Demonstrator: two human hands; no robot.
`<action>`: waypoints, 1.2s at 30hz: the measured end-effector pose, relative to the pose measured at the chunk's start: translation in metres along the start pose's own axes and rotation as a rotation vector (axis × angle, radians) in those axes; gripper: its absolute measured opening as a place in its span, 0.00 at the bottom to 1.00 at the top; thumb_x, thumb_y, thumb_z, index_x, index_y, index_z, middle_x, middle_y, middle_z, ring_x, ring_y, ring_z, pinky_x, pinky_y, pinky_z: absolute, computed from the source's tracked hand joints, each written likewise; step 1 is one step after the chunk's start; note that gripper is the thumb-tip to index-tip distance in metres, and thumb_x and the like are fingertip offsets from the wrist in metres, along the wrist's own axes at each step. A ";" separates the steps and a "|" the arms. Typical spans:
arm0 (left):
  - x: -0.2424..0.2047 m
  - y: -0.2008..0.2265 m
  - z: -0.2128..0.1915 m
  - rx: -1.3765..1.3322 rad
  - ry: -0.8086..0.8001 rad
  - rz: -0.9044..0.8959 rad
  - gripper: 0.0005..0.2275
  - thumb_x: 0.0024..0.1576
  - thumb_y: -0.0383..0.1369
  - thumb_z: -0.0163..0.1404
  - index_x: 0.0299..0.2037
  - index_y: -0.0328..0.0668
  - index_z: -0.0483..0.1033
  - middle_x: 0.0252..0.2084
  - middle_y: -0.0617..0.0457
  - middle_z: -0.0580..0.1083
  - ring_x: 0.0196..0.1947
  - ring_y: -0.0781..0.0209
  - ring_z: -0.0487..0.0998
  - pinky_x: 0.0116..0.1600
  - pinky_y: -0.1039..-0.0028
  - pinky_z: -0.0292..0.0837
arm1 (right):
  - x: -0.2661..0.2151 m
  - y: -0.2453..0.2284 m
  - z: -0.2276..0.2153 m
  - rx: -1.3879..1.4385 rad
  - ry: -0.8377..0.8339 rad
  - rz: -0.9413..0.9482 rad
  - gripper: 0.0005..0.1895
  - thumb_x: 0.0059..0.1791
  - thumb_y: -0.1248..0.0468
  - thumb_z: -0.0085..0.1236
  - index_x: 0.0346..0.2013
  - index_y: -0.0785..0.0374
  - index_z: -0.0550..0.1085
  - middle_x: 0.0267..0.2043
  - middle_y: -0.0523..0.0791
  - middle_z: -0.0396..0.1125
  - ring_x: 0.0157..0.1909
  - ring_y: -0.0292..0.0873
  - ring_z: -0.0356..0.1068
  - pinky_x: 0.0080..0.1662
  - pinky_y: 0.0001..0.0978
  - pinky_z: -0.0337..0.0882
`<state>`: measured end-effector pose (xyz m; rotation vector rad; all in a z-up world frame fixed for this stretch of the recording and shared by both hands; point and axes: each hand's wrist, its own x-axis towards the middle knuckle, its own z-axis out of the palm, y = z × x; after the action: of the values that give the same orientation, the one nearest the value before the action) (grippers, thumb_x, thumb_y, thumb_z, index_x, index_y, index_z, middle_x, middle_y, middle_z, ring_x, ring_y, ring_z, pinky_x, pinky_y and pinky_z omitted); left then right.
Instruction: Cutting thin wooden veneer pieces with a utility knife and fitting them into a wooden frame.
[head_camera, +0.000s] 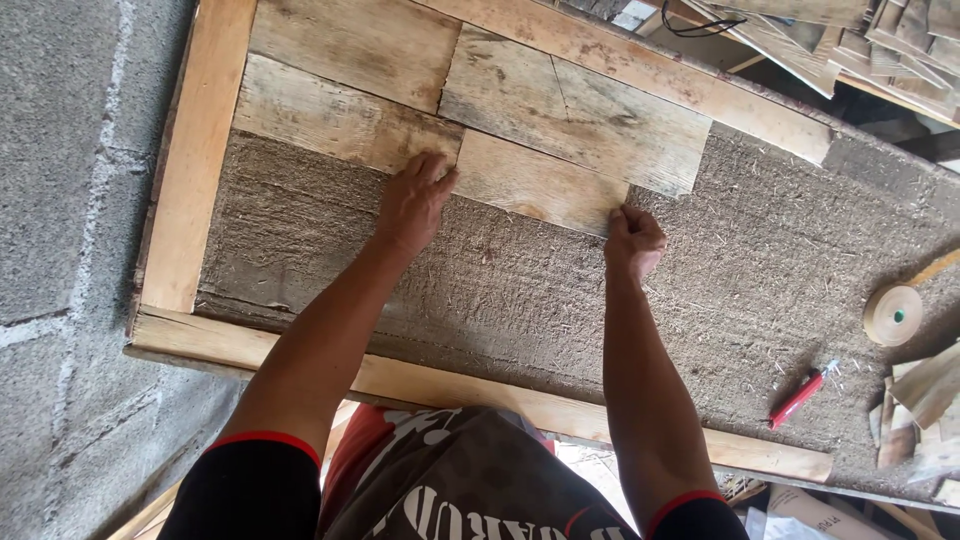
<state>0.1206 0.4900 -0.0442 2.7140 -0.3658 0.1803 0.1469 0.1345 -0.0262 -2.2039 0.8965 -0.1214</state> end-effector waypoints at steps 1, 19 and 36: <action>-0.001 0.000 0.000 -0.003 -0.001 0.002 0.19 0.54 0.18 0.55 0.56 0.44 0.80 0.62 0.45 0.72 0.63 0.48 0.71 0.62 0.65 0.75 | -0.001 0.001 0.000 -0.002 0.003 0.002 0.07 0.46 0.64 0.69 0.39 0.56 0.82 0.36 0.43 0.79 0.27 0.31 0.75 0.27 0.23 0.77; -0.006 -0.002 0.009 0.040 0.048 0.002 0.22 0.51 0.18 0.56 0.58 0.39 0.77 0.63 0.44 0.71 0.64 0.46 0.70 0.68 0.63 0.69 | -0.005 0.003 -0.002 0.007 -0.028 -0.059 0.08 0.47 0.64 0.67 0.41 0.58 0.81 0.38 0.44 0.78 0.32 0.35 0.77 0.35 0.30 0.81; -0.043 -0.016 -0.012 0.014 0.150 -0.474 0.37 0.69 0.47 0.47 0.78 0.28 0.41 0.80 0.32 0.37 0.80 0.33 0.34 0.81 0.46 0.29 | -0.012 0.043 -0.004 -0.007 0.015 -0.571 0.21 0.48 0.61 0.73 0.50 0.69 0.75 0.40 0.45 0.70 0.34 0.36 0.70 0.36 0.27 0.77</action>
<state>0.0829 0.5186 -0.0467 2.6892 0.3217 0.2482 0.1118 0.1190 -0.0499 -2.4085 0.2511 -0.4043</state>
